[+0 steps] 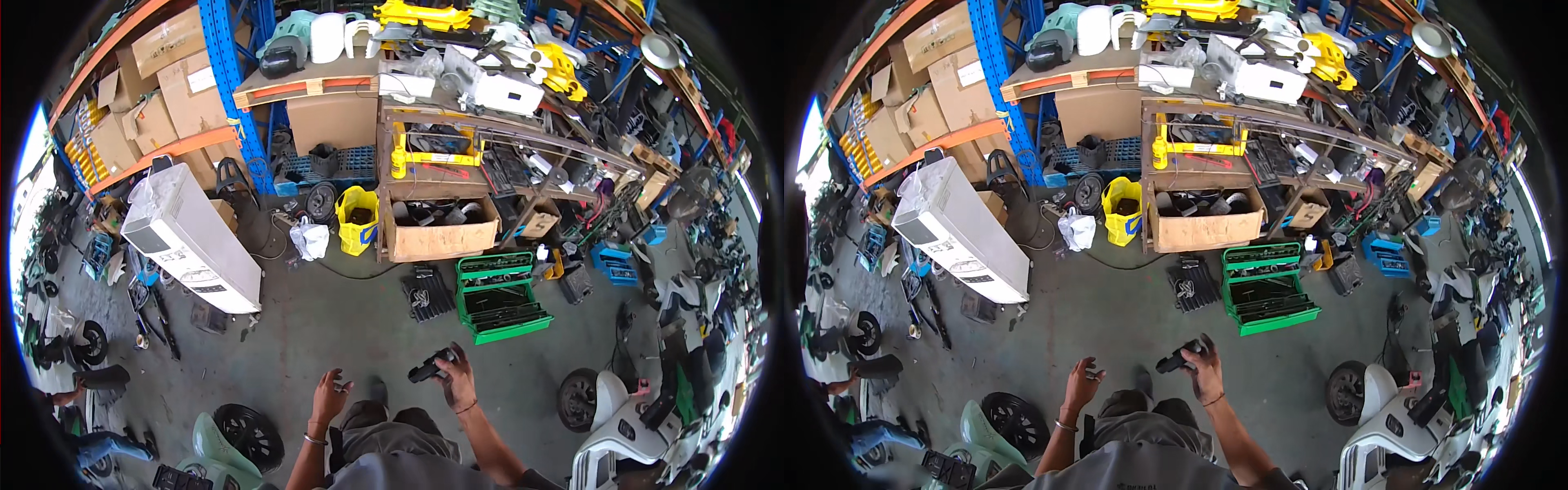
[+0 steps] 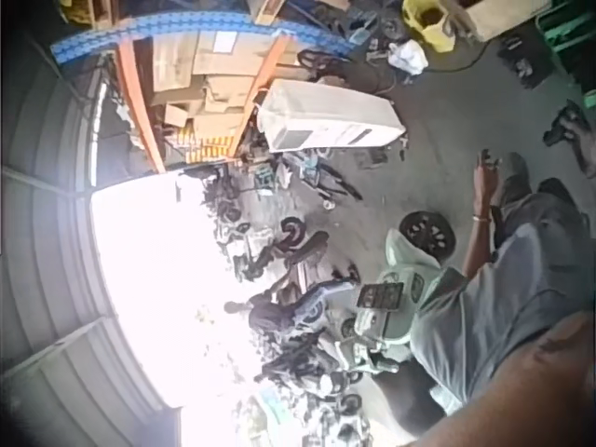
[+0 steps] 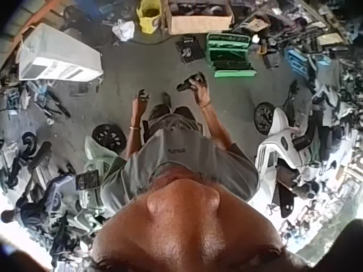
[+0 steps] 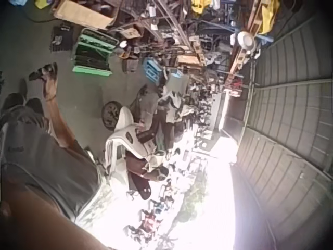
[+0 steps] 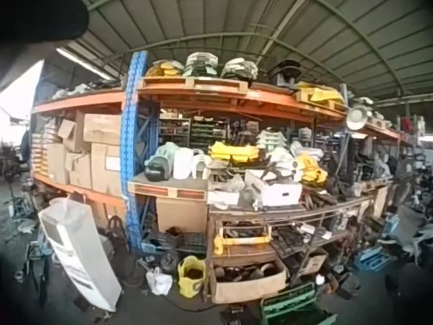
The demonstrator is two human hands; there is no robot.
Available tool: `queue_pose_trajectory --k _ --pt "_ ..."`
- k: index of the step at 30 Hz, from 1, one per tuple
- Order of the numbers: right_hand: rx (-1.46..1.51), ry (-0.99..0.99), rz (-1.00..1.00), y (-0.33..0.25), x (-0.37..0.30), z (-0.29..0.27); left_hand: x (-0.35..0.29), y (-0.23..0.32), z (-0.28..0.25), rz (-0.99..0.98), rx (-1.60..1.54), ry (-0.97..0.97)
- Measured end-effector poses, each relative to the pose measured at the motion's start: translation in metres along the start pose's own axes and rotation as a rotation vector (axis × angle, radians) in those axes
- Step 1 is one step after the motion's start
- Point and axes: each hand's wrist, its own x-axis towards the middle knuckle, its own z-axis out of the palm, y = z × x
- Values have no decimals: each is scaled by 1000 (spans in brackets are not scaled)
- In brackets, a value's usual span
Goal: The person sprays a lubricant onto the inside of a scooter tire and the rim of an electric motor wheel, then mounts the tire onto the wheel rim using tire levers.
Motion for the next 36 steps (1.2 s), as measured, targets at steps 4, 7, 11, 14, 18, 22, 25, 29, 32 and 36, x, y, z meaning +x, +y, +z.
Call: queue_pose_trajectory --k 4,7,11,14,18,22,25,29,32,36 --pt "-239 -143 -359 -89 124 38 62 14 -15 -70 -70 39" --pt "-660 -244 -675 -188 242 62 89 11 -9 -185 -144 127" --pt "-1072 -315 -1075 -330 378 137 77 -3 2 -383 -35 335" --pt "-1264 -262 -1113 -404 476 201 51 -16 25 -516 44 466" --pt "-1611 -320 -1005 -407 585 277 -9 -4 67 -923 -111 737" --pt "-1736 -443 -1020 -384 689 295 -51 57 127 -1148 -145 798" --pt "-1655 -732 -706 -393 781 245 -59 78 142 -1278 -158 799" --pt "-1600 -436 -1032 -431 852 244 -89 99 186 -1465 -251 839" --pt "-1310 -185 -1427 -342 752 288 -138 135 226 -1598 -318 878" --pt "-1041 -155 -1459 -198 596 222 -176 155 262 -1675 -435 978"
